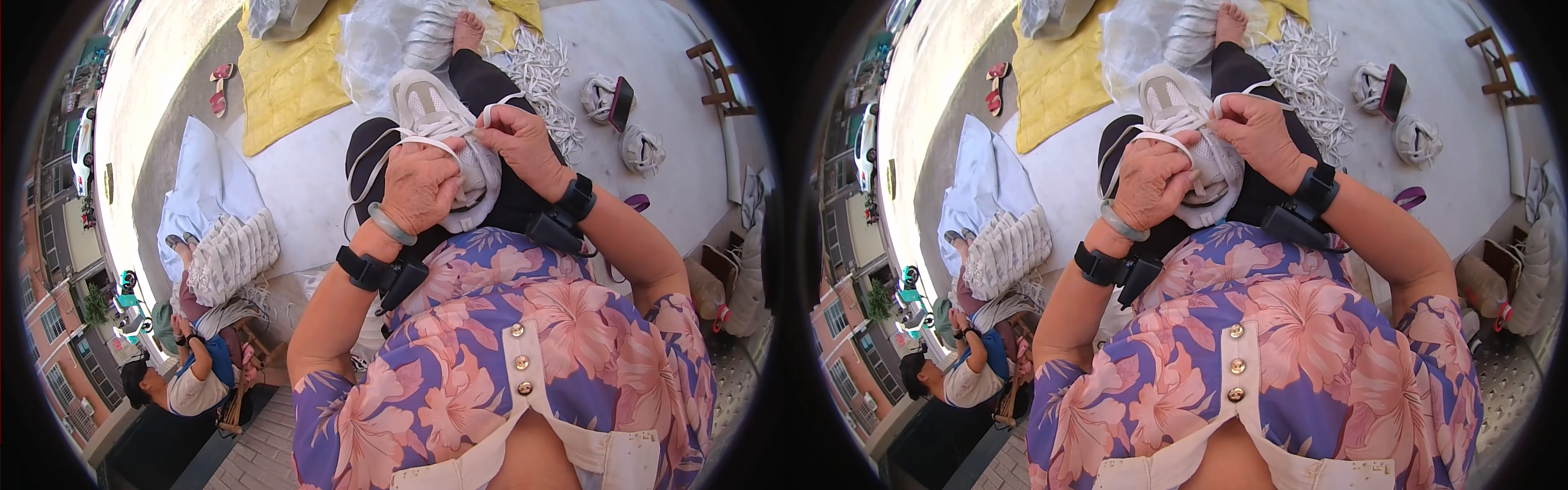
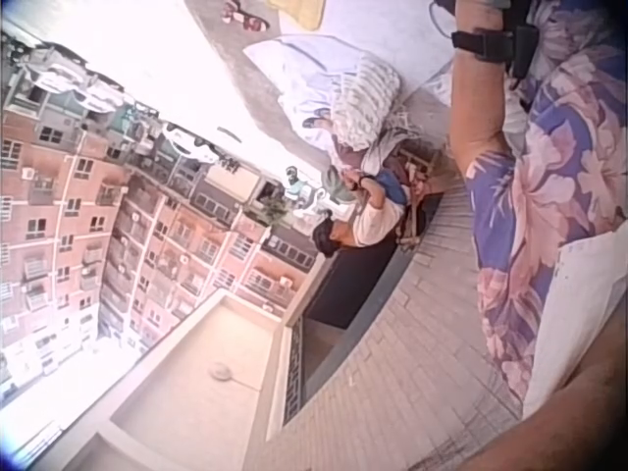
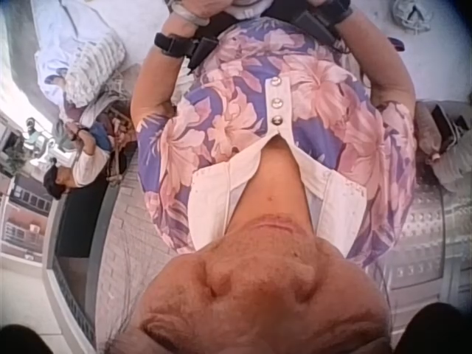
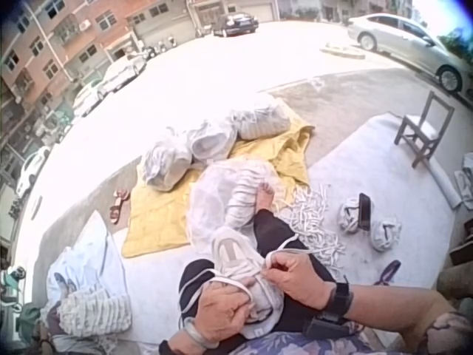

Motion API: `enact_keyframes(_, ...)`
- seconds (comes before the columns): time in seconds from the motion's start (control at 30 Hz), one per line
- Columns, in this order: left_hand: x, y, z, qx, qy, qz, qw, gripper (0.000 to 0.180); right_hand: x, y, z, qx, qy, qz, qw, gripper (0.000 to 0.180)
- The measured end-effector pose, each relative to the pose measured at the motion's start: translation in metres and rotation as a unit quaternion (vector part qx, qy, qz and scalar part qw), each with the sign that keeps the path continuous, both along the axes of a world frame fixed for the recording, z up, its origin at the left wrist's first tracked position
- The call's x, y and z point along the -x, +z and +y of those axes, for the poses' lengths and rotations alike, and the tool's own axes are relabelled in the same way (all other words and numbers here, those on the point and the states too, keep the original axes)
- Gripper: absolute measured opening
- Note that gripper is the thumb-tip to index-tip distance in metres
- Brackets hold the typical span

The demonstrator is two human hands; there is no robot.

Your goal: Insert laces into a white sneaker and tie them.

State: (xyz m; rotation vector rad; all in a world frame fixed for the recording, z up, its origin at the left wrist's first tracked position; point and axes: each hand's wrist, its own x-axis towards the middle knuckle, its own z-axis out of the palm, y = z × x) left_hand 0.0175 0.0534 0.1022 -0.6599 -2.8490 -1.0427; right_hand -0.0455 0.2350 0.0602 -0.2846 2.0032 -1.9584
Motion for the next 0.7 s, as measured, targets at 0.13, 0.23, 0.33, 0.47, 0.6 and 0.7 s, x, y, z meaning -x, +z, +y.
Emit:
enact_keyframes(0.13,0.001,-0.004,-0.004,-0.057,0.013,-0.006,0.998,0.007,0.000,0.007,-0.003,-0.086,0.042,0.122,0.988,0.009)
enact_keyframes(0.23,-0.005,-0.002,-0.012,-0.221,0.152,-0.099,0.958,0.007,0.006,-0.002,0.002,-0.098,0.041,0.083,0.991,0.015)
enact_keyframes(0.33,-0.013,0.000,-0.022,-0.470,0.348,-0.192,0.788,0.014,0.010,-0.008,0.013,-0.153,0.067,0.014,0.986,0.025)
enact_keyframes(0.47,-0.022,-0.013,-0.026,-0.533,0.383,-0.243,0.714,0.014,0.001,0.007,0.014,-0.131,0.055,0.068,0.988,0.025)
enact_keyframes(0.6,-0.021,-0.021,-0.013,-0.532,0.360,-0.257,0.722,0.013,-0.011,0.028,0.004,-0.170,0.111,0.102,0.974,0.025)
enact_keyframes(0.7,-0.019,-0.025,-0.012,-0.487,0.353,-0.274,0.750,0.012,-0.013,0.024,0.003,-0.196,0.112,0.139,0.964,0.025)
